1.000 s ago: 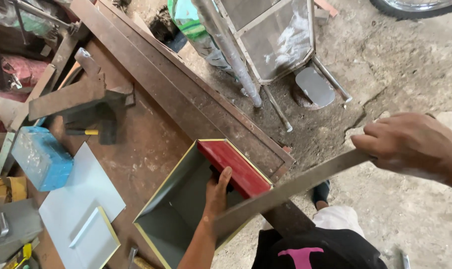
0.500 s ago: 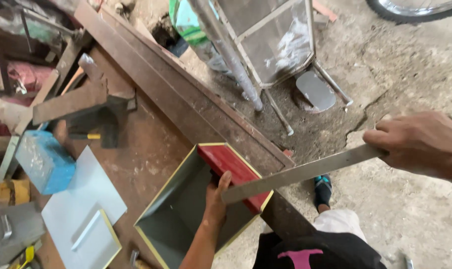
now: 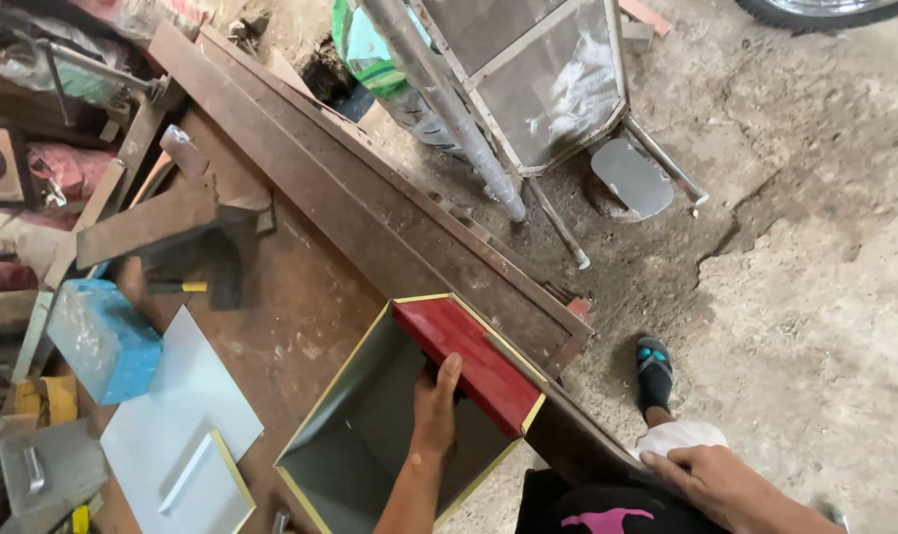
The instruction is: The person works at a wooden workbench forming a painted sheet-metal box. They hold the box against the bench edge, use a flat metal bar to press and bend the edges, then tap and set the folded seams with a hammer while rotating the box to work each side.
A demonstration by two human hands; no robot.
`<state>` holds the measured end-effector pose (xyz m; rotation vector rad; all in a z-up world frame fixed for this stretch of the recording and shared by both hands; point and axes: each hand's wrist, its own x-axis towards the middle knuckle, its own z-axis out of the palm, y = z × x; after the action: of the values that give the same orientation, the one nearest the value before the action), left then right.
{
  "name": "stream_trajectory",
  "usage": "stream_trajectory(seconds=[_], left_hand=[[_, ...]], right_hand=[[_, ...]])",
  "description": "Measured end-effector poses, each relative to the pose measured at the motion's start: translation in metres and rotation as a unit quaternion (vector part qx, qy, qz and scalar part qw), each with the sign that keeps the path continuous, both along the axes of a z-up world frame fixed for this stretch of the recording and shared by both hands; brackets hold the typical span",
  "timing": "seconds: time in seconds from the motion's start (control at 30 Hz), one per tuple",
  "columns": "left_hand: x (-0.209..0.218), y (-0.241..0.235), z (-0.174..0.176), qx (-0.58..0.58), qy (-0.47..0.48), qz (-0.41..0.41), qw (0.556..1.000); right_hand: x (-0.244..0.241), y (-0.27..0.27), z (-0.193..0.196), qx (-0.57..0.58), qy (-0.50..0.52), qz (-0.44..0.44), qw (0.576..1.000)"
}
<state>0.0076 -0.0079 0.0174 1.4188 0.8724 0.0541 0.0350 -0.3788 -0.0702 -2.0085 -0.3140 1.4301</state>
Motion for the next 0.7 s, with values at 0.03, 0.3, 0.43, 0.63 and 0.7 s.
stream_trajectory(seconds=[0.03,0.3,0.43,0.63,0.7], left_hand=[[0.003,0.000,-0.001,-0.005,-0.013,0.003,1.000],[-0.005,0.008,-0.012,0.003,-0.008,-0.014,1.000],[0.001,0.000,0.006,-0.003,0.000,-0.009,1.000],[-0.003,0.004,-0.018,0.014,-0.014,0.000,1.000],[-0.004,0.003,-0.017,0.030,-0.016,-0.008,0.999]], right_hand=[[-0.004,-0.005,-0.017,-0.009,0.008,-0.008,1.000],[0.018,0.006,0.039,-0.019,0.029,0.030,0.999],[-0.016,-0.014,-0.018,-0.001,-0.025,0.035,0.999],[0.001,-0.032,-0.023,-0.083,-0.035,0.058,0.994],[0.007,-0.023,-0.002,-0.039,-0.019,0.048,0.998]])
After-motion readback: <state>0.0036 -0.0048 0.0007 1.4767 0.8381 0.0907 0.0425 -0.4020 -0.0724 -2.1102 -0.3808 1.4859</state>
